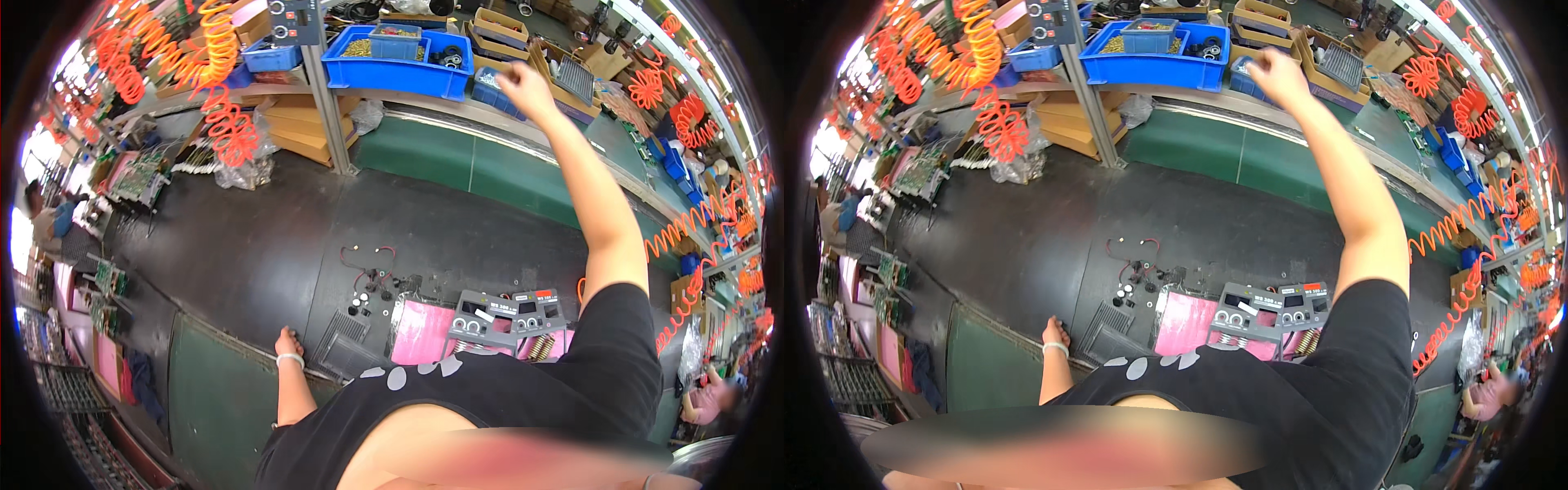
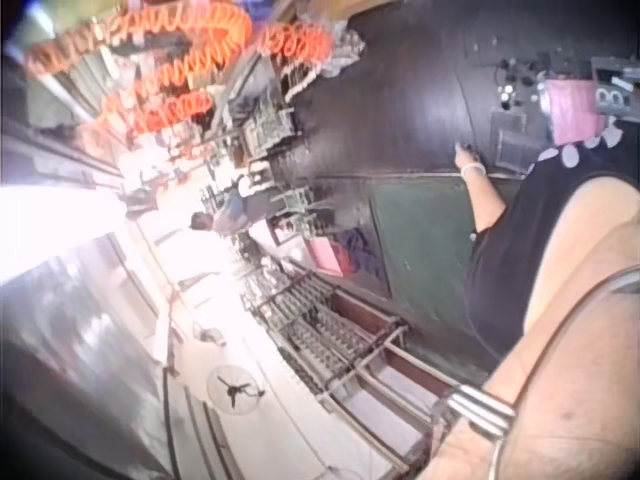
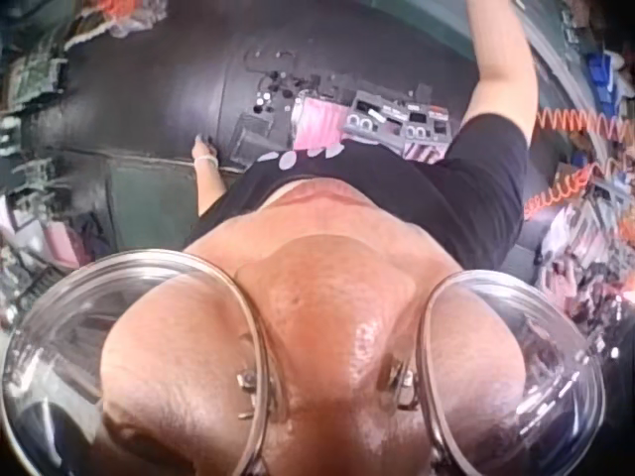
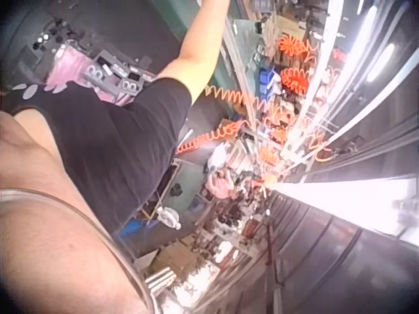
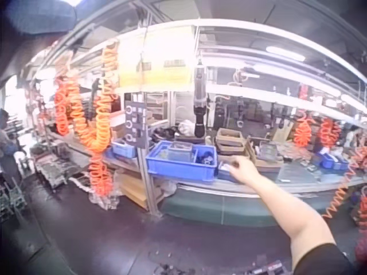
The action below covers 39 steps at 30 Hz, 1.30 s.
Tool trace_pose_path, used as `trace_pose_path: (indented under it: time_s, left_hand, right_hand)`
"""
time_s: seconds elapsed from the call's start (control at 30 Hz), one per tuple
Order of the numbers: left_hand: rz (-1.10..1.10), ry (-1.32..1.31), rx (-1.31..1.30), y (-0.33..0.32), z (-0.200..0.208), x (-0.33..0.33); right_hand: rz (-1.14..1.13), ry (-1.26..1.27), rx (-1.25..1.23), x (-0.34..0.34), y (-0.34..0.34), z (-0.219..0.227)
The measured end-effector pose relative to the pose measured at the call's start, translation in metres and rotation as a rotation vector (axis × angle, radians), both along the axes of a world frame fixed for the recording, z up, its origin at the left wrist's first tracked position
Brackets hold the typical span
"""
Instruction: The person assembles electronic components by mounting capacitors, springs, and wires onto a metal chassis and securing them with screws using a power screwdriver.
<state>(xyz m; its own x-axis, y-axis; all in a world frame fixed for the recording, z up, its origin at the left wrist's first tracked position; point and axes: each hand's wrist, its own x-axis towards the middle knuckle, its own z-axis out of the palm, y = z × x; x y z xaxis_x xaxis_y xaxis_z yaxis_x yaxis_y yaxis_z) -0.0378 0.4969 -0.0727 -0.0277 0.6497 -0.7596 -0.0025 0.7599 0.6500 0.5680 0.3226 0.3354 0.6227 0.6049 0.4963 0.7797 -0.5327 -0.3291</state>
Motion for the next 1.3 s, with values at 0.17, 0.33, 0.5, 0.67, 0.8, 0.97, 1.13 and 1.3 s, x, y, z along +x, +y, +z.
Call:
trace_pose_path:
  time_s: [0.17,0.33,0.5,0.67,0.8,0.97,1.13,1.3]
  left_hand:
    - [0.102,-0.093,-0.178,0.013,0.0,-0.009]
    - [0.082,-0.134,-0.31,0.024,0.0,-0.014]
    - [0.094,-0.089,-0.32,0.025,0.007,-0.014]
    - [0.046,-0.11,-0.343,0.03,-0.005,0.007]
    - [0.112,-0.013,-0.33,0.023,0.009,-0.013]
    - [0.078,-0.045,-0.329,0.025,0.001,-0.013]
    - [0.037,-0.052,-0.333,0.027,0.004,-0.003]
    - [0.052,-0.05,-0.343,0.027,0.004,-0.008]
  right_hand:
    - [-0.337,-0.176,0.001,0.138,0.058,0.024]
    - [-0.345,-0.066,-0.32,0.208,0.074,0.023]
    - [-0.533,-0.234,-0.106,0.214,0.077,0.005]
    - [-0.299,-0.086,-0.157,0.291,0.046,0.02]
    - [-0.279,-0.199,-0.228,0.251,0.083,0.004]
    - [-0.291,-0.358,-0.125,0.202,0.06,0.034]
    - [-0.318,-0.115,-0.057,0.168,0.037,0.08]
    - [-0.29,-0.216,-0.144,0.15,0.027,0.104]
